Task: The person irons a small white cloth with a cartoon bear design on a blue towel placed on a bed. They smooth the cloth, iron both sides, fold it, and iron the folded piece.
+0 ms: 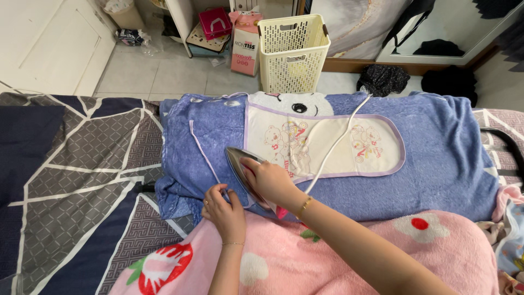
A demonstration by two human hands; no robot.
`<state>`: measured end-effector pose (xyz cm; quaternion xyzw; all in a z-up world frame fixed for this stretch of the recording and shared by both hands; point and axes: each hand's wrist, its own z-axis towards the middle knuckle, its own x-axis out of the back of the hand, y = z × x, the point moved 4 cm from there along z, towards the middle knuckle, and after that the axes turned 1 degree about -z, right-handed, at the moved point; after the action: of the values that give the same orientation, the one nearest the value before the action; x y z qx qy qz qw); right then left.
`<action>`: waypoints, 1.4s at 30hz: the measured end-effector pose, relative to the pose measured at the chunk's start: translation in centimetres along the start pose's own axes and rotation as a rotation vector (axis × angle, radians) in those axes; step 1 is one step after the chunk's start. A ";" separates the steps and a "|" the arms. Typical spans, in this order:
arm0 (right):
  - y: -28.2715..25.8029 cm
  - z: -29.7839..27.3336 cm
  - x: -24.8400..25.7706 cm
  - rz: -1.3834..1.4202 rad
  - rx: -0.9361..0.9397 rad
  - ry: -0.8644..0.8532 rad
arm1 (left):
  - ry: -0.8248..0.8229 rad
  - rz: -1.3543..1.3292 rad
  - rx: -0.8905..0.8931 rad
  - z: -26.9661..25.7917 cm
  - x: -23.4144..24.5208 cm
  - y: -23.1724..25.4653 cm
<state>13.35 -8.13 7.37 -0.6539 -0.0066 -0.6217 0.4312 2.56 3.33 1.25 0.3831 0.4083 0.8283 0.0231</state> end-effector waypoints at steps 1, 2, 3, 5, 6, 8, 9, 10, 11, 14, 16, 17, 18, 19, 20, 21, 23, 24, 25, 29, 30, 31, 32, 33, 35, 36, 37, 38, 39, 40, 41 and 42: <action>0.1 1.0 -0.5 -0.012 -0.008 0.000 | 0.004 -0.004 0.001 0.1 -0.1 -0.1; 0.1 2.2 -0.9 -0.025 -0.016 0.001 | 0.000 0.000 0.009 0.1 -0.1 -0.2; 0.2 3.4 -1.3 -0.037 -0.022 0.003 | -0.002 0.004 0.015 0.1 -0.2 -0.2; 0.3 5.7 -1.5 -0.035 -0.001 -0.017 | -0.004 0.004 0.023 0.0 -0.2 -0.5; 0.3 6.2 -1.5 -0.032 0.007 -0.027 | -0.005 0.000 0.025 -0.1 -0.1 -0.6; 0.6 6.1 -0.4 -0.014 0.002 -0.051 | -0.009 0.005 0.016 -0.2 0.2 -0.6; 0.9 6.0 0.7 -0.009 -0.001 -0.057 | -0.009 0.010 0.007 -0.3 0.3 -0.4; 1.2 5.5 1.9 0.014 -0.018 -0.060 | -0.009 0.015 -0.003 0.0 0.4 -0.1; 1.5 4.2 3.1 0.038 -0.035 -0.070 | -0.023 0.034 -0.038 0.1 0.3 0.2; 3.4 0.2 6.9 0.064 -0.203 -0.126 | -0.094 0.072 -0.136 0.4 -0.3 1.7; 4.9 -2.1 9.1 0.009 -0.292 -0.102 | -0.181 0.067 -0.187 0.9 -1.8 2.9; 5.6 -3.1 10.0 -0.037 -0.290 -0.055 | -0.217 0.096 -0.240 1.2 -3.0 3.6; 6.3 -4.0 10.6 -0.083 -0.287 -0.008 | -0.253 0.124 -0.294 1.6 -4.3 4.3; 7.1 -4.6 11.0 -0.132 -0.284 0.035 | -0.290 0.150 -0.345 1.9 -5.8 4.9; 8.1 -4.8 10.9 -0.183 -0.328 0.042 | -0.310 0.147 -0.381 2.2 -7.2 5.3; 9.2 -4.6 10.6 -0.234 -0.372 0.051 | -0.331 0.145 -0.421 2.5 -8.7 5.6; 11.4 -3.7 10.3 -0.276 -0.405 0.094 | -0.358 0.169 -0.467 3.0 -11.2 5.5; 12.5 -2.8 10.2 -0.267 -0.394 0.127 | -0.365 0.194 -0.473 3.2 -12.3 5.3; 13.6 -1.8 10.0 -0.256 -0.382 0.158 | -0.372 0.223 -0.476 3.1 -12.9 4.8; 18.7 4.2 10.3 -0.276 -0.460 0.182 | -0.338 0.300 -0.484 2.6 -13.2 4.1; 19.5 5.6 10.8 -0.288 -0.428 0.215 | -0.343 0.305 -0.479 2.8 -13.2 4.0; 19.9 6.0 10.9 -0.297 -0.398 0.248 | -0.350 0.310 -0.474 2.7 -13.1 4.0; 20.1 5.8 10.9 -0.303 -0.411 0.237 | -0.340 0.308 -0.479 2.5 -13.0 4.0; 20.1 5.6 11.1 -0.307 -0.424 0.232 | -0.329 0.306 -0.488 2.6 -12.9 4.1; 19.5 4.4 11.7 -0.316 -0.454 0.204 | -0.316 0.307 -0.496 2.6 -12.8 4.2; 18.9 2.8 11.9 -0.321 -0.471 0.181 | -0.315 0.311 -0.496 2.6 -12.7 4.1; 18.4 1.0 12.3 -0.328 -0.490 0.160 | -0.316 0.312 -0.498 2.6 -12.7 4.2; 17.7 -0.7 12.7 -0.333 -0.500 0.148 | -0.326 0.313 -0.492 2.5 -12.7 4.3; 17.1 -2.3 13.1 -0.337 -0.507 0.138 | -0.333 0.316 -0.486 2.6 -12.6 4.3; 16.6 -3.6 13.5 -0.341 -0.514 0.127 | -0.341 0.318 -0.481 2.6 -12.6 4.4; 16.3 -4.5 13.7 -0.353 -0.517 0.113 | -0.337 0.321 -0.484 2.7 -12.5 4.5; 16.1 -5.2 13.9 -0.365 -0.521 0.099 | -0.332 0.323 -0.487 2.7 -12.4 4.6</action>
<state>21.08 -28.61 9.06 -0.6994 0.0567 -0.7004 0.1305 14.35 -2.31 -2.15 0.5559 0.1229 0.8207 0.0485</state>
